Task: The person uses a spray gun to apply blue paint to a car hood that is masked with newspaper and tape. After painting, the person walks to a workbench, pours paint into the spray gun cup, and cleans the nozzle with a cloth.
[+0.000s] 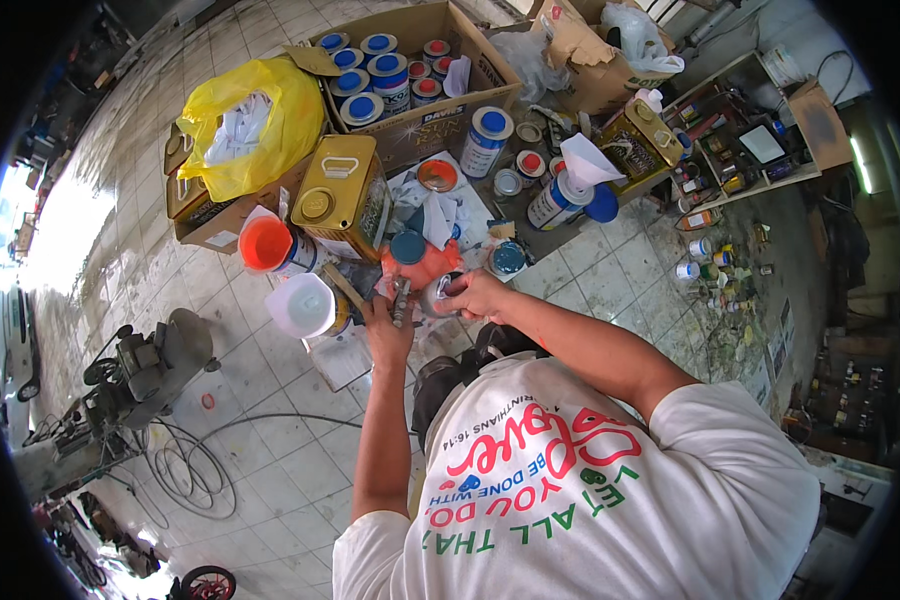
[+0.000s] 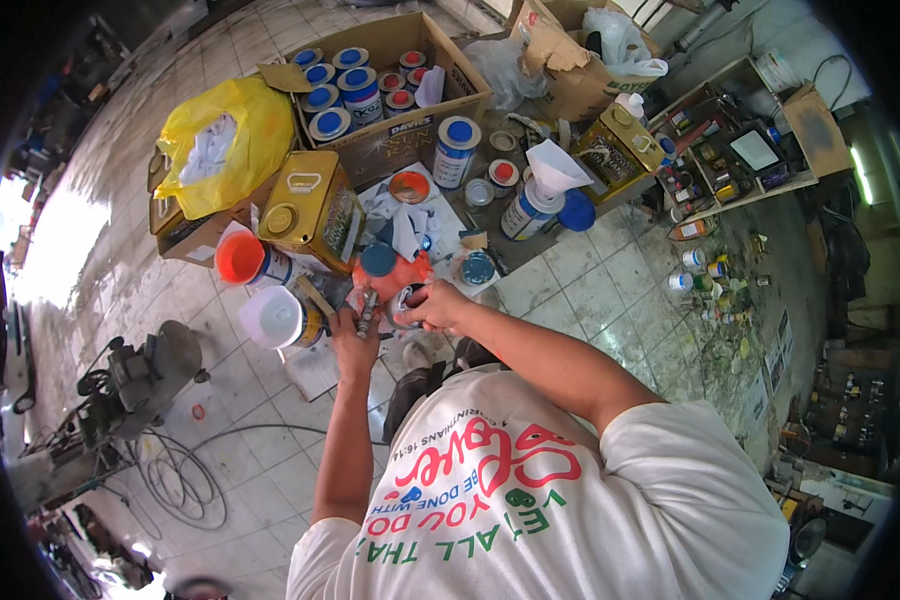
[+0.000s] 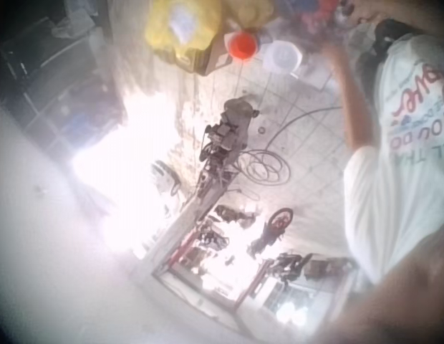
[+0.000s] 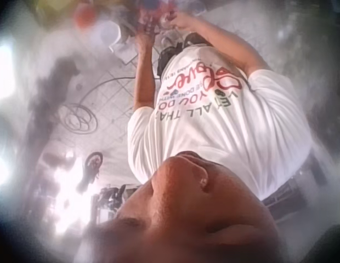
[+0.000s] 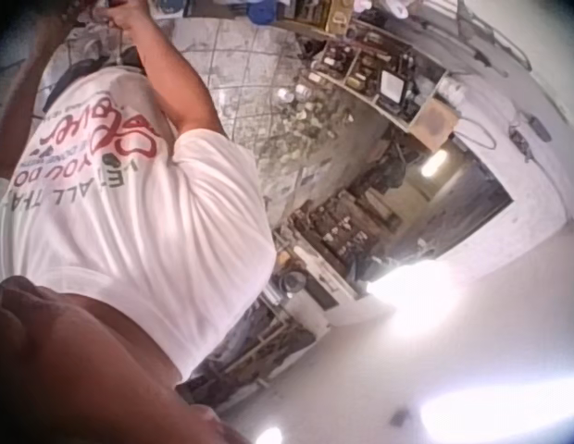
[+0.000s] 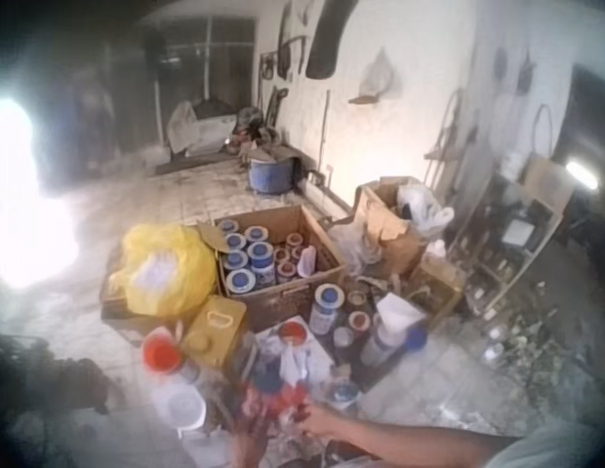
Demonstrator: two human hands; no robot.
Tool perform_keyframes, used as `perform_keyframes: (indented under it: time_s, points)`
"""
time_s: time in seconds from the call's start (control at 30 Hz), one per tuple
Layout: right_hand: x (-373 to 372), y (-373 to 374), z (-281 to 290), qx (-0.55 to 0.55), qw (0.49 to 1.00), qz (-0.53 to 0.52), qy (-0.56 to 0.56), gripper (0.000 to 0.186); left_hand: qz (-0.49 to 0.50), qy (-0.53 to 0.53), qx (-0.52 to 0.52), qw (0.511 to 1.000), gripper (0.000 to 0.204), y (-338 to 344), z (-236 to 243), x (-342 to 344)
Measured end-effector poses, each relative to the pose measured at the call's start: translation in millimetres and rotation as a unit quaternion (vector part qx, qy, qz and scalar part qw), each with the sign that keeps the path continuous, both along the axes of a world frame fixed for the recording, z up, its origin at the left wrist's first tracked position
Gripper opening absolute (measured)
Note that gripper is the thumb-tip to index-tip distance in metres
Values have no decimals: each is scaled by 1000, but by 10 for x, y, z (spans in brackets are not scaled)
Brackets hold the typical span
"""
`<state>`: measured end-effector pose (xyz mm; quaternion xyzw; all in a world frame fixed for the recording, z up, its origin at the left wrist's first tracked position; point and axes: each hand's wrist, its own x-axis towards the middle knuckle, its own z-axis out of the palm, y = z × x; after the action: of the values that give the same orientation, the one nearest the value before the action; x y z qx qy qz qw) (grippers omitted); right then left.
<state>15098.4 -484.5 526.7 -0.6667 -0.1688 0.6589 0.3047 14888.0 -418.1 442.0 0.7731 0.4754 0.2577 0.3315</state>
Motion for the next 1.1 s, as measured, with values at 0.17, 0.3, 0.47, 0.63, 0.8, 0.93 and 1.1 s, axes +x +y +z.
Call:
perform_keyframes:
  time_s: [0.17,0.3,0.47,0.63,0.8,0.93,1.1]
  points:
    - [46,-63,145,65,997,-28,-5,27,-29,0,54,998,42,14,0,-63]
    - [375,-119,423,107,988,-96,56,26,3,-54,-29,998,46,15,-57,-115]
    - [805,-293,930,202,919,-252,227,32,24,-98,-125,987,41,10,83,-39]
    - [967,-279,985,207,876,-299,317,46,20,-119,-78,990,40,1,-73,-41]
    - [1004,-313,847,227,845,-346,339,52,18,-180,-82,980,37,-91,-97,-23]
    - [1050,-202,679,216,847,-353,333,53,82,-246,-266,928,31,-81,-341,-157]
    - [1002,30,365,156,859,-386,298,50,132,-325,-350,868,33,-34,-367,-187]
